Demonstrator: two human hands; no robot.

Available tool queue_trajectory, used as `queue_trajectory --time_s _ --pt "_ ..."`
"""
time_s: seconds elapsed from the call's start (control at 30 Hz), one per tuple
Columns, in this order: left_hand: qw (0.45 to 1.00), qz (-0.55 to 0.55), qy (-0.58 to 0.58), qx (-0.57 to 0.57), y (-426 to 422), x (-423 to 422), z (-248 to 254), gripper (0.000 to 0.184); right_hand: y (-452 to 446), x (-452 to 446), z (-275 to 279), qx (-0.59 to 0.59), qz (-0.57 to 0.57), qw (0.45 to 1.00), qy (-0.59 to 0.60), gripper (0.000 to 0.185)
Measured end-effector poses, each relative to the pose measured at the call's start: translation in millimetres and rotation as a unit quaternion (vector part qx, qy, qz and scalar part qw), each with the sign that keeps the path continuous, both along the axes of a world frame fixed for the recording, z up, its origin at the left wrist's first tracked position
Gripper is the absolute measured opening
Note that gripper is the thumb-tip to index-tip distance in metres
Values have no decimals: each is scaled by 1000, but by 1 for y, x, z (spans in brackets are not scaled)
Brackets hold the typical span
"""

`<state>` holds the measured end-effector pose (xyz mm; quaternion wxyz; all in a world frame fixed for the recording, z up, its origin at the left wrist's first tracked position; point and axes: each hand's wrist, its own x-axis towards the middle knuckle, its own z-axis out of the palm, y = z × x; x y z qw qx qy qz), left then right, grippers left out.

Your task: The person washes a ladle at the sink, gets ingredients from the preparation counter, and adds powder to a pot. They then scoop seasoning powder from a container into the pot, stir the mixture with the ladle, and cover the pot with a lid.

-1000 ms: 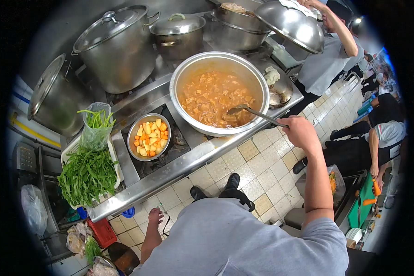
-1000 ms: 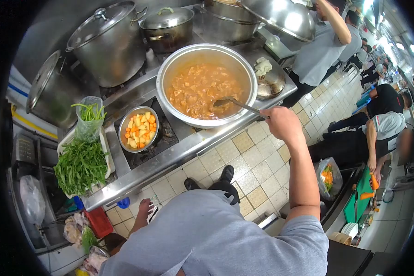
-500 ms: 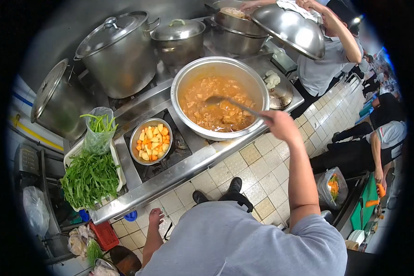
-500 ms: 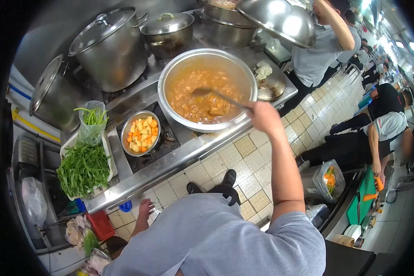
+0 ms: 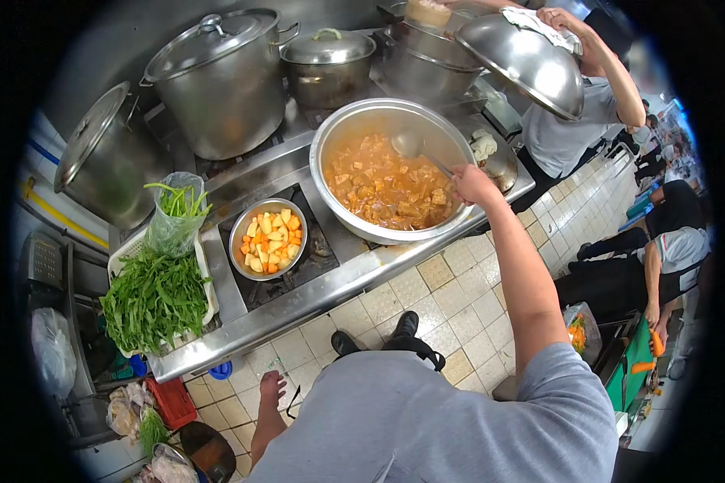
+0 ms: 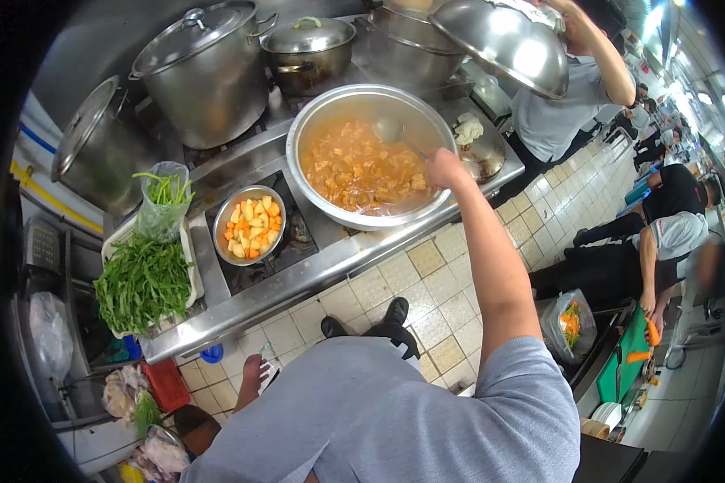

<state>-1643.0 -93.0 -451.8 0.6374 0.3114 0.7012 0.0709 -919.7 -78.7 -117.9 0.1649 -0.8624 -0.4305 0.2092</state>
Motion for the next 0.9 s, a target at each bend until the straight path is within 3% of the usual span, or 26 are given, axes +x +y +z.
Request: queue_trajectory --time_s 0.07,0.17,0.23,0.27,0.33,0.43,0.53,0.7,0.9 --pt "1000 2 -1 -3 -1 3 -2 36 9 1 -12 -63 31 997 -40 32" --pt "1000 0 -12 -9 -4 5 -5 37 21 3 -31 -114 15 993 -1 29" --pt "1000 -8 3 -19 -8 3 -4 36 21 -17 -19 -22 -121 970 209 27" --pt "1000 -10 4 -20 -10 2 -1 36 18 -18 -20 -23 -124 969 211 27" --pt "1000 -2 6 -24 -9 2 3 35 12 -18 -18 128 -229 870 418 19" --pt "1000 9 11 -21 -6 -2 -4 35 -10 -16 -10 157 -208 843 470 29" --pt "1000 4 13 -20 -6 -6 -13 36 -33 -34 22 146 -208 848 465 32" --pt "999 -9 15 -29 -6 3 -13 35 -56 -38 26 158 -197 854 455 33" --pt "999 -29 11 -23 4 4 -18 35 -63 -52 39 96 -148 937 302 39"
